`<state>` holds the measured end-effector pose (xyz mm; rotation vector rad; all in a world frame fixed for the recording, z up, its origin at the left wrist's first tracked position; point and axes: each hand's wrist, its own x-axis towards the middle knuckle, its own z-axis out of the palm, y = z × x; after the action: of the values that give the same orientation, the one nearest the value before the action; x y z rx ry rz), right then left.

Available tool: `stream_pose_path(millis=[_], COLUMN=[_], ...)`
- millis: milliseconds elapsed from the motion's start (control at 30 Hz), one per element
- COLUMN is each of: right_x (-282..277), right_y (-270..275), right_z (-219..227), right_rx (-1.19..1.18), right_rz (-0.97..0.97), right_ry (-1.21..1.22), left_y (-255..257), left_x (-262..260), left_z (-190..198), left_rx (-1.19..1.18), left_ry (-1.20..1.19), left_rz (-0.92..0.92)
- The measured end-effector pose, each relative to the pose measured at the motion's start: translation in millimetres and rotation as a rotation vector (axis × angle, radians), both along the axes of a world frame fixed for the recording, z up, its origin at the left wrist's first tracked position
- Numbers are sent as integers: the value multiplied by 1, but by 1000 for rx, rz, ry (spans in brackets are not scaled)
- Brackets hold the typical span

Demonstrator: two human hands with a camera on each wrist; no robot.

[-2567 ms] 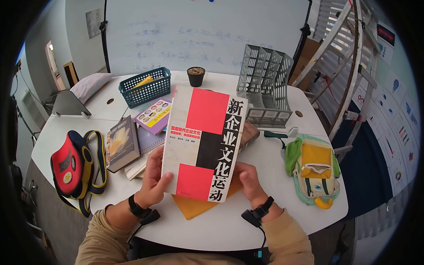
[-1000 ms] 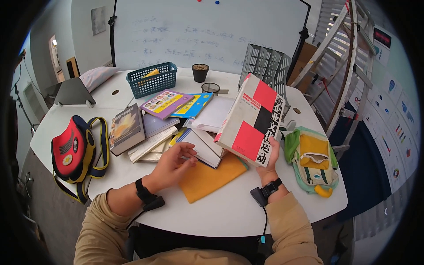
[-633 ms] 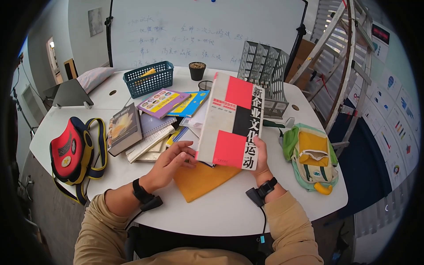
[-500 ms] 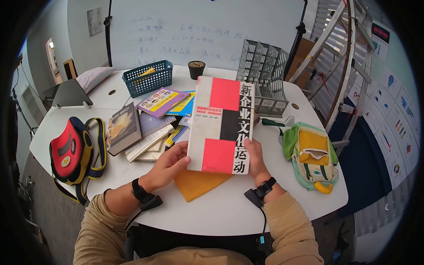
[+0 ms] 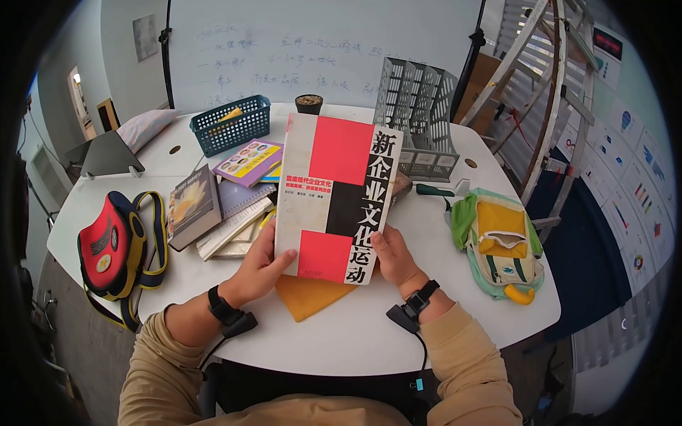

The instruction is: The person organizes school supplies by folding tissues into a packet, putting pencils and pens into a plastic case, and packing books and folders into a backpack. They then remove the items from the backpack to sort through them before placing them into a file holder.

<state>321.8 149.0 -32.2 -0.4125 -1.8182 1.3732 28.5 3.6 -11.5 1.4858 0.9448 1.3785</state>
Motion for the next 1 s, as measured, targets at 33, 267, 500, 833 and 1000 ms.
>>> stream_pose_path(millis=[33, 267, 500, 833, 1000], right_x=[-1, 0, -3, 5, 2], right_y=[-1, -9, -11, -2, 0], right_z=[2, 10, 12, 7, 11], right_rx=[27, 159, 162, 202, 247], right_rz=[2, 56, 60, 60, -9], right_ry=[-10, -112, -93, -131, -87], left_y=[0, -3, -9, -1, -1], left_x=[1, 1, 6, -3, -2], left_z=[0, 6, 21, 2, 0], left_rx=[-6, -4, -85, 85, 79], left_ry=[-11, 155, 79, 193, 52], left_rz=[3, 115, 62, 81, 128])
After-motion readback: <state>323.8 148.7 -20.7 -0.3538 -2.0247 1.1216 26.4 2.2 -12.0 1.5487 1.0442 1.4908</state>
